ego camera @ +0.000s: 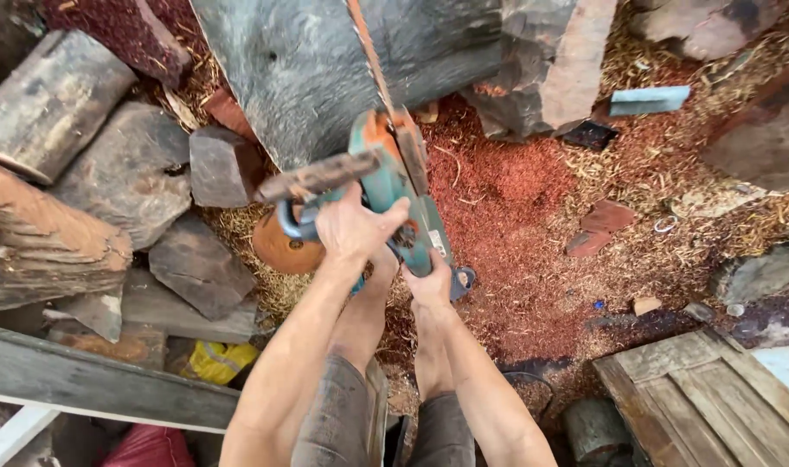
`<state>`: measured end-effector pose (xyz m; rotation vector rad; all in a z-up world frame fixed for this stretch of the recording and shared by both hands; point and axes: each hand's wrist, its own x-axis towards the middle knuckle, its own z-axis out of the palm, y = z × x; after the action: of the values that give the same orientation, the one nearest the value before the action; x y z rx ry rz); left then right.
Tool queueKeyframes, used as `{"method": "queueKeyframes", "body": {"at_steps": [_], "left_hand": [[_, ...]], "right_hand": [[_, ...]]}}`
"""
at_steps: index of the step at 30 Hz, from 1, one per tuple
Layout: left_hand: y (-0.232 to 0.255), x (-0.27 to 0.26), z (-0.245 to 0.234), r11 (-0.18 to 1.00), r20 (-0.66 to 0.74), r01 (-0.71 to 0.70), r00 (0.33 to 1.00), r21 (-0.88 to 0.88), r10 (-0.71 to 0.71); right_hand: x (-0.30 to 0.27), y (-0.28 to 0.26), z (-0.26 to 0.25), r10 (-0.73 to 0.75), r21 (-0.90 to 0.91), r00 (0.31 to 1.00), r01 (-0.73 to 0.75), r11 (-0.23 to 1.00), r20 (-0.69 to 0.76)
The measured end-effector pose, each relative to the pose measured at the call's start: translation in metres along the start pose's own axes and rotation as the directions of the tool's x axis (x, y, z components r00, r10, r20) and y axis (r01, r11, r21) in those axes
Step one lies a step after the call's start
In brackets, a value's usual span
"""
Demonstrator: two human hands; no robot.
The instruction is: Cutting and shaping a large block of wood using a handheld chainsaw.
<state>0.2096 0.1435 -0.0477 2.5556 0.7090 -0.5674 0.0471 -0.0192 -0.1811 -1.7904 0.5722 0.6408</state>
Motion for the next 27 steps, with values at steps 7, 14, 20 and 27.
{"method": "queueKeyframes", "body": {"at_steps": [7, 14, 20, 27], "left_hand": [[-0.004, 0.101, -0.079, 0.978, -0.166, -0.200, 0.968, -0.066, 0.187], [-0.017, 0.093, -0.132, 0.751, -0.331, -0.498, 0.687, 0.434, 0.647], [-0.040, 0.099, -0.119, 0.787, -0.286, -0.520, 0.740, 0.332, 0.609], [-0.027, 0.075, -0.096, 0.856, -0.477, -0.389, 0.714, 0.340, 0.513]], "right_hand": [[0.065, -0.150, 0.018, 0.026, -0.219, 0.997, -0.010, 0.976, 0.066], [0.062, -0.162, 0.012, 0.098, -0.277, 0.994, -0.081, 0.957, 0.048], [0.060, -0.164, 0.014, 0.128, -0.250, 0.991, -0.113, 0.962, 0.046], [0.059, -0.176, 0.012, 0.135, -0.258, 0.989, -0.115, 0.959, 0.061]]}}
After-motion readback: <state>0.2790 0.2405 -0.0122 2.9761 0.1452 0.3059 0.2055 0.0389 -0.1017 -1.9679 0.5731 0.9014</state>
